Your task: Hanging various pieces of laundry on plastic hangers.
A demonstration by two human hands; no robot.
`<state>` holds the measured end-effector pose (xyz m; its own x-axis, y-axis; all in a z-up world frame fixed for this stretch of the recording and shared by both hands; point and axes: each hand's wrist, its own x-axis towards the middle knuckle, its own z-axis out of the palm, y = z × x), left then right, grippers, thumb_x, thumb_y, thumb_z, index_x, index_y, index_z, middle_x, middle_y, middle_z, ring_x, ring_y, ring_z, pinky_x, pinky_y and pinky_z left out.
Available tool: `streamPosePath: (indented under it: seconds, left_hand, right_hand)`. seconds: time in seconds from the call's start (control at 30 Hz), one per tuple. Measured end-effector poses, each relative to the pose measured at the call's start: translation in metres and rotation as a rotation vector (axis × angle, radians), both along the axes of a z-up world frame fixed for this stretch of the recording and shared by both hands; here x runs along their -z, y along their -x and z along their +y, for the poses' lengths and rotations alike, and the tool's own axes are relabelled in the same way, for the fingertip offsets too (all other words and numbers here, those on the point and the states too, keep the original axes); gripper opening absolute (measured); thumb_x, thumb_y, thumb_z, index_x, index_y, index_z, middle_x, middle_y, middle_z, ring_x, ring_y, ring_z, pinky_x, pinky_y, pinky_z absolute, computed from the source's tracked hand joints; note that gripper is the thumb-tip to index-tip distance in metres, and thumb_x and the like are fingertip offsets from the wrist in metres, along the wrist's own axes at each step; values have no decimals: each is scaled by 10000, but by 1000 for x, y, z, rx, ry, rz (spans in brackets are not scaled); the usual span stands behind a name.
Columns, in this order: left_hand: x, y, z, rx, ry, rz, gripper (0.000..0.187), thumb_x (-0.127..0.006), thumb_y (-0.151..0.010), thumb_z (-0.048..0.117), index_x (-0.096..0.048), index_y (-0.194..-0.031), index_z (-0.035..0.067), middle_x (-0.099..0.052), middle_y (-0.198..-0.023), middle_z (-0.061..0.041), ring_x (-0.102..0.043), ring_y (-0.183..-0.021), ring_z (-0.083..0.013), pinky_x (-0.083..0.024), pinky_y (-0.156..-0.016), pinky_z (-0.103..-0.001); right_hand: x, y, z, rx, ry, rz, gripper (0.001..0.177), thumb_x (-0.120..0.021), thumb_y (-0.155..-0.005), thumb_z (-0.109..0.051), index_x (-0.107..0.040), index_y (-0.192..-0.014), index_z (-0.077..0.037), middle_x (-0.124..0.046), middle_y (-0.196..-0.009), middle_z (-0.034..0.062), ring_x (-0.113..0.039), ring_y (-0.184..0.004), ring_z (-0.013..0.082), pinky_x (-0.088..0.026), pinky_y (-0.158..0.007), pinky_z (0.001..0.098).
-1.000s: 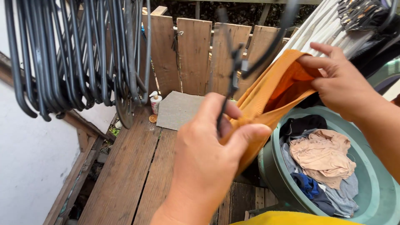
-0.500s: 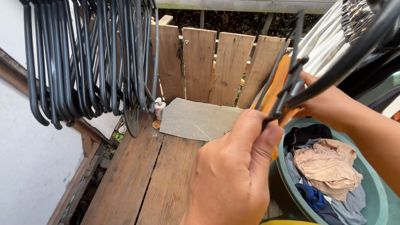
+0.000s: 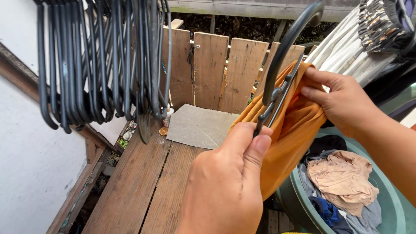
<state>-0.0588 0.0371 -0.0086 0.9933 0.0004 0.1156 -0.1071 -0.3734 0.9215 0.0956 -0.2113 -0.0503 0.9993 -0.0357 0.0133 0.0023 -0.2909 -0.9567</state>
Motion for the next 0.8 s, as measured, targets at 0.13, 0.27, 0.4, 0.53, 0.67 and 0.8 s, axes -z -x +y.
streamPosePath:
  seconds: [0.13,0.27,0.4,0.53,0.67,0.8]
  left_hand:
    - [0,1,3,13,19,-11,272,-534,-1032,344,-722,-1113,164,-685,-658,-125,-750,-666,-297,-513,-564,-406]
    - [6,3,3,43,34,84,289,-543,-1022,354,-721,-1149,165,-699,-704,-144,-766,-722,-310,-533,-602,-416]
    - [4,2,4,111,2,75,307,-533,-1030,364,-714,-1145,144,-720,-767,-164,-754,-799,-350,-546,-644,-438]
    - [5,0,3,145,-6,144,322,-523,-1029,382,-719,-1141,153,-730,-781,-162,-757,-807,-345,-550,-660,-444]
    - [7,-2,-4,159,18,135,330,-511,-1030,389,-721,-1156,168,-747,-787,-145,-764,-811,-333,-562,-681,-440]
    - [11,-6,-11,168,15,96,330,-510,-1032,381,-720,-1160,162,-737,-797,-152,-750,-819,-348,-555,-690,-451]
  right_hand:
    - [15,-4,-3,-17,84,-29,421,-588,-959,-7,-634,-1375,-40,-694,-1272,30,-646,-1100,107,-528,-961,268]
    - [18,-8,-7,-26,154,-46,403,-556,-969,4,-639,-1362,-30,-693,-1238,41,-649,-1088,122,-527,-948,269]
    - [16,-9,-12,-2,223,-92,378,-530,-957,39,-660,-1309,-13,-670,-1220,39,-657,-1074,154,-525,-918,281]
    - [10,-5,-10,-21,320,-170,402,-523,-925,76,-664,-1292,-7,-660,-1239,31,-652,-1093,154,-516,-923,275]
    - [3,1,-7,-66,396,-243,433,-513,-899,94,-661,-1294,-5,-673,-1255,32,-655,-1101,154,-512,-942,267]
    - [-2,9,-3,-124,453,-313,382,-525,-922,76,-672,-1266,-2,-689,-1252,50,-656,-1105,160,-514,-939,271]
